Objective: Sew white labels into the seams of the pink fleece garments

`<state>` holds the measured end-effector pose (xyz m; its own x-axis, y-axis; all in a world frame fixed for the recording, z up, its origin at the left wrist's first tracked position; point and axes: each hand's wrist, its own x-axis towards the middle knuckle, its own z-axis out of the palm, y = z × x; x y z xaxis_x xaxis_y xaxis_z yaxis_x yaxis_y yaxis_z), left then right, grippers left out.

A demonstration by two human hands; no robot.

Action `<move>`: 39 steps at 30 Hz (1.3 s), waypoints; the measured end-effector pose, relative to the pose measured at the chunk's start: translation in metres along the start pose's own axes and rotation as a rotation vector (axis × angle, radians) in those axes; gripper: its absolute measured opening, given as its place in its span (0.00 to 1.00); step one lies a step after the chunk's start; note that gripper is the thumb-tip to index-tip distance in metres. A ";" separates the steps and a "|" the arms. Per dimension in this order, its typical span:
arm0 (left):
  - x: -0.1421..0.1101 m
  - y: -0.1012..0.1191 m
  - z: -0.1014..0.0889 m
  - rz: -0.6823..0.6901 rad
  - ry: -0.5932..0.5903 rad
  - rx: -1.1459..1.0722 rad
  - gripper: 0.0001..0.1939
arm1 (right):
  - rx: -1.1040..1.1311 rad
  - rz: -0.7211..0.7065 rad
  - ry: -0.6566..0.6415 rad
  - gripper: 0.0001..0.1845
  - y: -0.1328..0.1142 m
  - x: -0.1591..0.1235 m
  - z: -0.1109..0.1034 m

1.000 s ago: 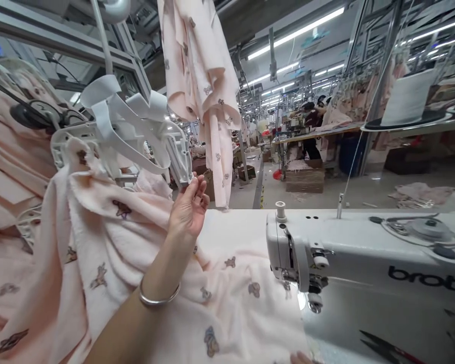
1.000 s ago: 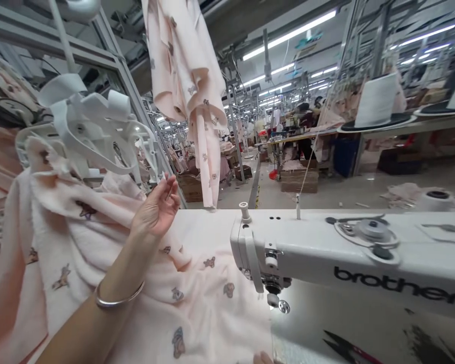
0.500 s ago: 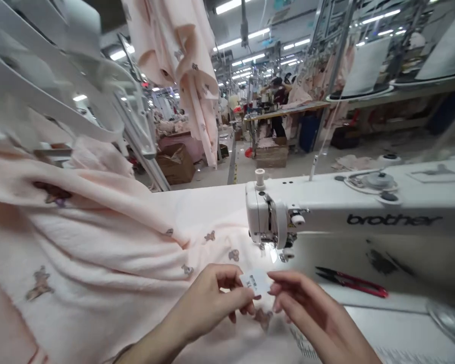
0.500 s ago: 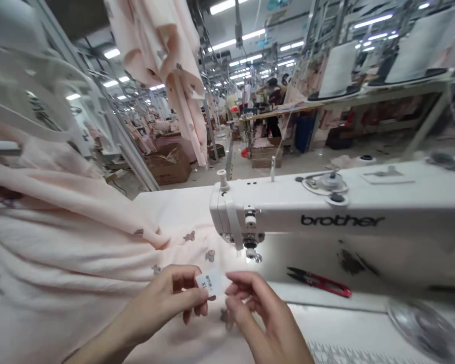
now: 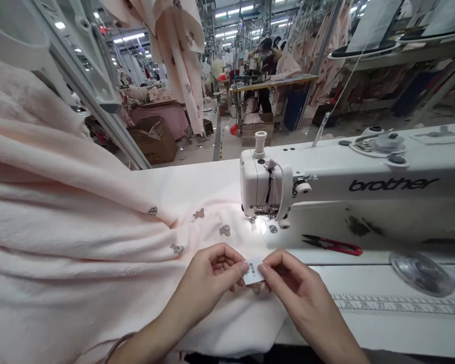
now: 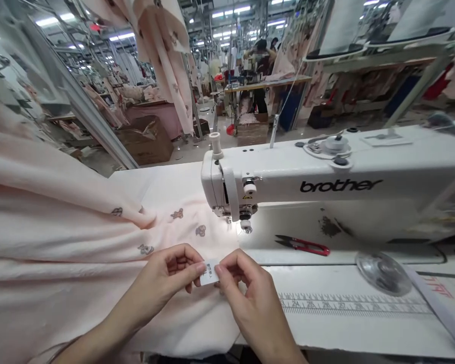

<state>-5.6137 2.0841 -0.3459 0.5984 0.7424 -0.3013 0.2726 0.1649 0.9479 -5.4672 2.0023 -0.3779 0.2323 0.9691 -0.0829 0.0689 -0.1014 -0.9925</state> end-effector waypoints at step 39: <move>0.098 -0.033 0.012 -0.034 0.093 0.496 0.08 | -0.884 -0.507 0.281 0.20 0.080 0.026 -0.015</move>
<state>-5.5554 2.1436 -0.4078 0.5191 0.8007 -0.2991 0.6293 -0.1212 0.7677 -5.4407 2.0158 -0.4579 0.1867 0.8685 0.4592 0.8767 0.0637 -0.4768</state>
